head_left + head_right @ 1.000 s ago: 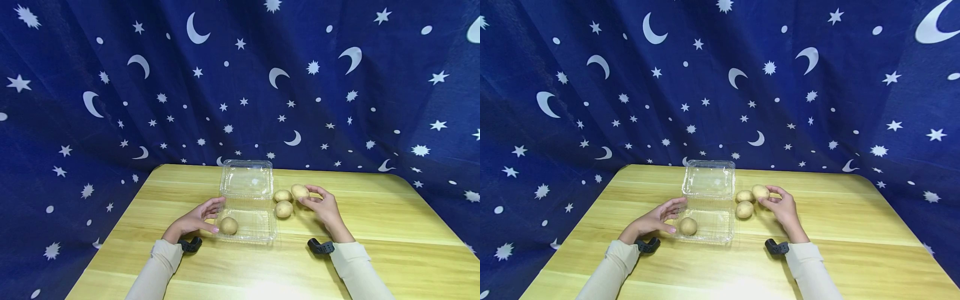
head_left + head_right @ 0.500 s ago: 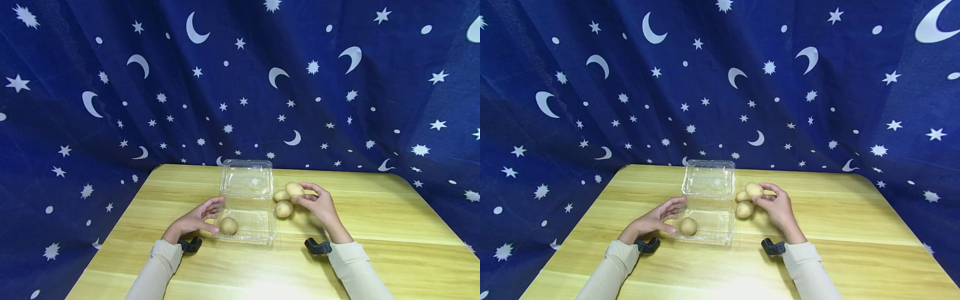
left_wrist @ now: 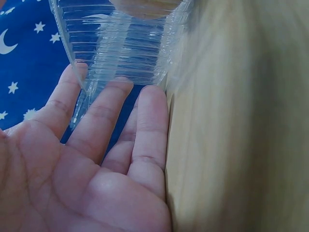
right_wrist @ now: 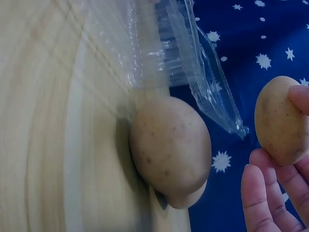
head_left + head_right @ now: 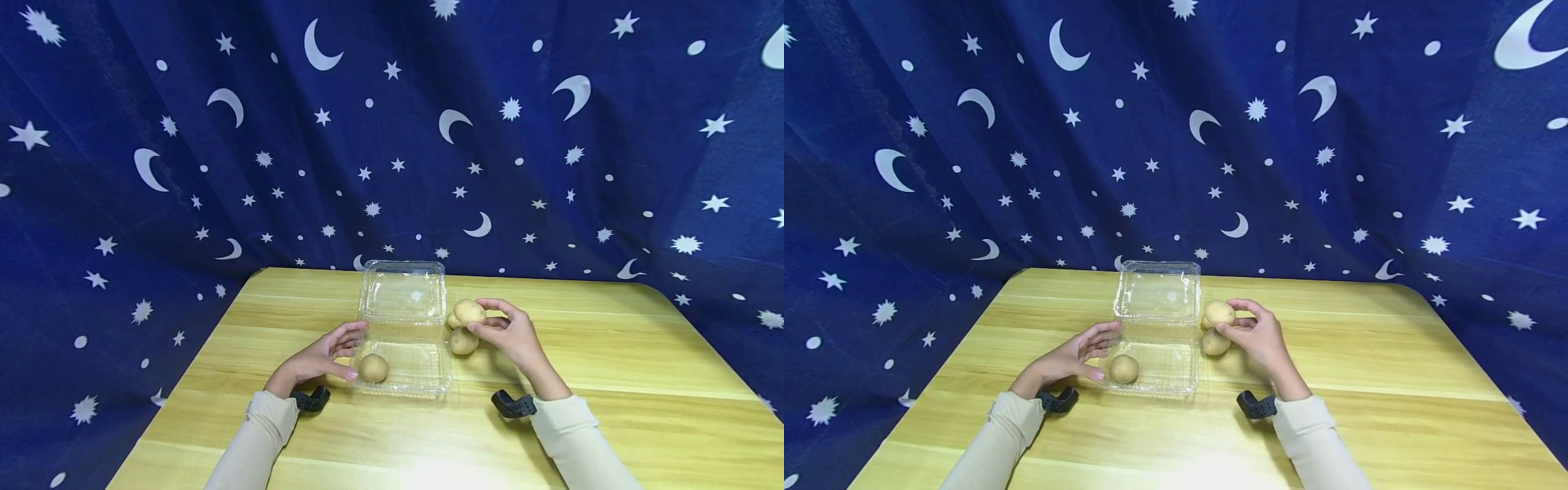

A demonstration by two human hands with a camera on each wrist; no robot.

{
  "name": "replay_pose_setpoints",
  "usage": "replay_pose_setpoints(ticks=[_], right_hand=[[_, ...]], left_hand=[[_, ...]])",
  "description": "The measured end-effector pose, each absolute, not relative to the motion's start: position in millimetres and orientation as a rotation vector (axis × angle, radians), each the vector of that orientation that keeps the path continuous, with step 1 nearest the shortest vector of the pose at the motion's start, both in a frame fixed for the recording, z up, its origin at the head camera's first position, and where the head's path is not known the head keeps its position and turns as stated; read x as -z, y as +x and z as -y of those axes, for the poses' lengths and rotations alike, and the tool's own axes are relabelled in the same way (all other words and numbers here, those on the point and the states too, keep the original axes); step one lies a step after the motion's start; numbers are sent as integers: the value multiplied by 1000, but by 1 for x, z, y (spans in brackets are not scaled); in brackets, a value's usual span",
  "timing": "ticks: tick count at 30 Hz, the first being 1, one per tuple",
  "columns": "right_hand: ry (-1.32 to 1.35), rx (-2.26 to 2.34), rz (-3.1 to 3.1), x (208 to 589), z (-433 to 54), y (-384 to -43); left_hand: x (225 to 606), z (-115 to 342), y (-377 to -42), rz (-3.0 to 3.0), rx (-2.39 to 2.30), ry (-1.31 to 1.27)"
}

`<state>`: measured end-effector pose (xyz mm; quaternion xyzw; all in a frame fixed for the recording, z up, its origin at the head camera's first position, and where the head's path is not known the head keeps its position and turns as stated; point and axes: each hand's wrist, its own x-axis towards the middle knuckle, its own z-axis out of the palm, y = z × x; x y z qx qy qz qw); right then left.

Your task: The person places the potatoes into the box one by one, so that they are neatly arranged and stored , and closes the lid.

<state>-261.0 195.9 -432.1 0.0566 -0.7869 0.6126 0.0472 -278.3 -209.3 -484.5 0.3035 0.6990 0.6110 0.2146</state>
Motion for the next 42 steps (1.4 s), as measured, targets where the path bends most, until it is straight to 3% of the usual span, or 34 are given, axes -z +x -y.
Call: replay_pose_setpoints(ticks=[42], right_hand=[[483, -1863, 2466, 437, -155, -248]], left_hand=[[484, 210, -278, -1952, -1689, 828]])
